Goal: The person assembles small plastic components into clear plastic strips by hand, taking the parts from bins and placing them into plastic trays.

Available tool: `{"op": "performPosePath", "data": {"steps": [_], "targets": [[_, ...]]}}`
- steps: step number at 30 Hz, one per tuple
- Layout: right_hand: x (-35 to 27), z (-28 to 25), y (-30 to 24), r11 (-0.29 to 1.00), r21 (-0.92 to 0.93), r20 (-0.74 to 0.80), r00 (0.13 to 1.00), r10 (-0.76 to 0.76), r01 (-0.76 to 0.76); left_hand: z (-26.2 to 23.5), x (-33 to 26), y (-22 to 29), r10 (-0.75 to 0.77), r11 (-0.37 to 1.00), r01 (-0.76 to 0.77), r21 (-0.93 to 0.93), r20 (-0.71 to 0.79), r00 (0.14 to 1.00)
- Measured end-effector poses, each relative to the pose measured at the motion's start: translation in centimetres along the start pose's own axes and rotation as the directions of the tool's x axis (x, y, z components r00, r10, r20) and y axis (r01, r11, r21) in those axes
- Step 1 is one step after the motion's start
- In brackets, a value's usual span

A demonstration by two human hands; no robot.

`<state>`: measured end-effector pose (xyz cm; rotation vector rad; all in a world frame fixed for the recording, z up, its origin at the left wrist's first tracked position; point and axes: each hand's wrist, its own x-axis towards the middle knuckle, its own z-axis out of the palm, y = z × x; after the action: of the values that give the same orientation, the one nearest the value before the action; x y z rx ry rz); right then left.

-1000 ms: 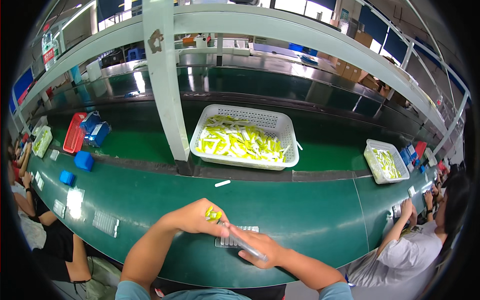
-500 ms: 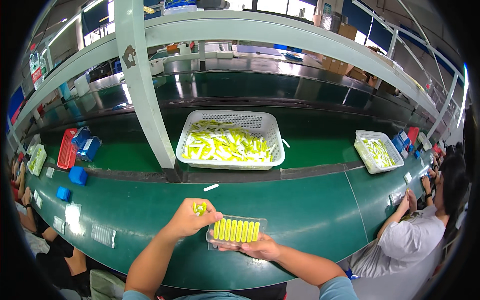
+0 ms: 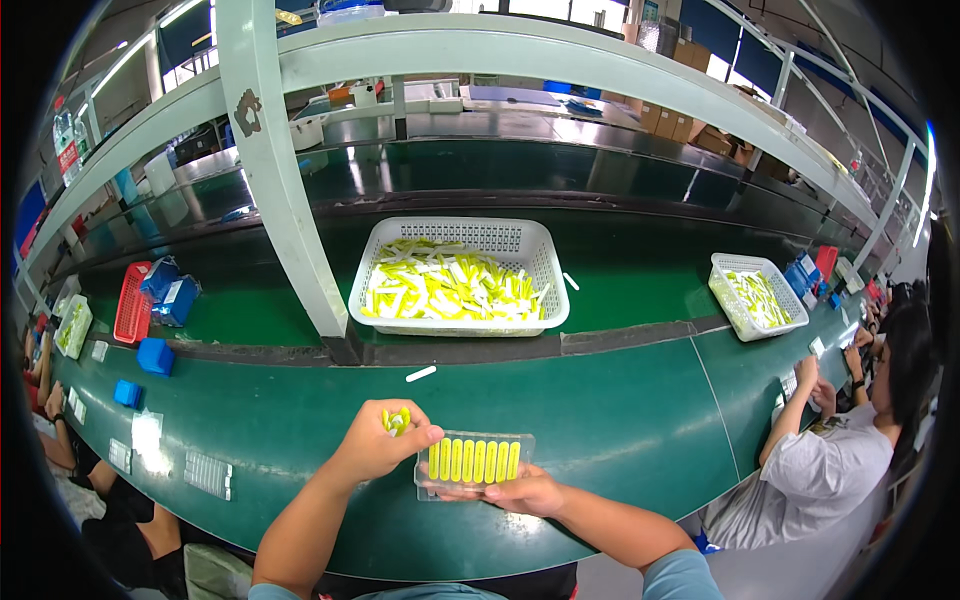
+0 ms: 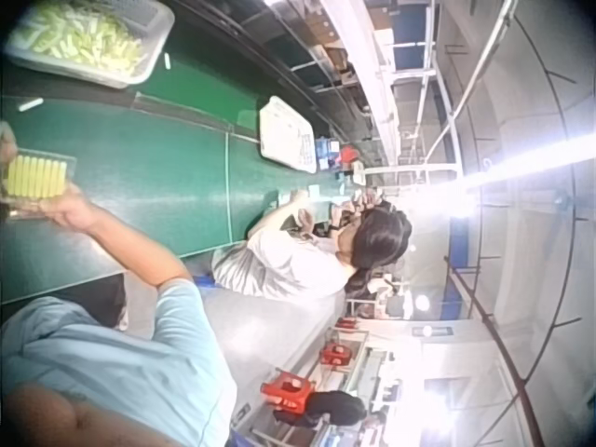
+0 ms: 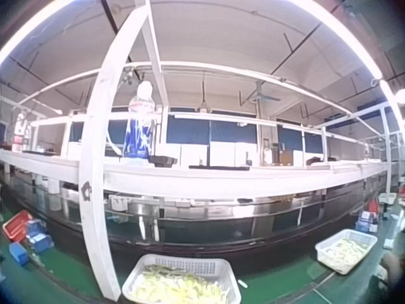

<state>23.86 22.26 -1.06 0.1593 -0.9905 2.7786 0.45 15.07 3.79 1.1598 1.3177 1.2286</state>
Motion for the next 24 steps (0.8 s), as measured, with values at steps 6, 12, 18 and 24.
{"op": "performPosePath", "data": {"steps": [6,12,18,24], "targets": [[0.4,2.1,-2.6,0.26,-0.958,0.076,0.982,-0.174,0.12,0.0,-2.8,0.8,-0.17,0.94,0.164,-0.299,0.007,0.985],[0.8,2.0,-2.5,-0.43,-0.879,0.231,0.973,-0.008,0.205,-0.2,-5.0,-1.9,-0.458,0.63,0.562,-0.536,0.328,0.826],[1.5,2.0,-2.8,-0.345,-0.931,0.203,0.957,-0.209,0.122,0.2,-5.8,-2.5,-0.464,0.63,0.435,-0.643,0.137,0.875],[1.6,2.1,-2.2,-0.573,-0.805,0.285,0.947,-0.145,0.154,0.3,-6.1,-3.3,-0.498,0.642,0.515,-0.568,0.203,0.843]]}}
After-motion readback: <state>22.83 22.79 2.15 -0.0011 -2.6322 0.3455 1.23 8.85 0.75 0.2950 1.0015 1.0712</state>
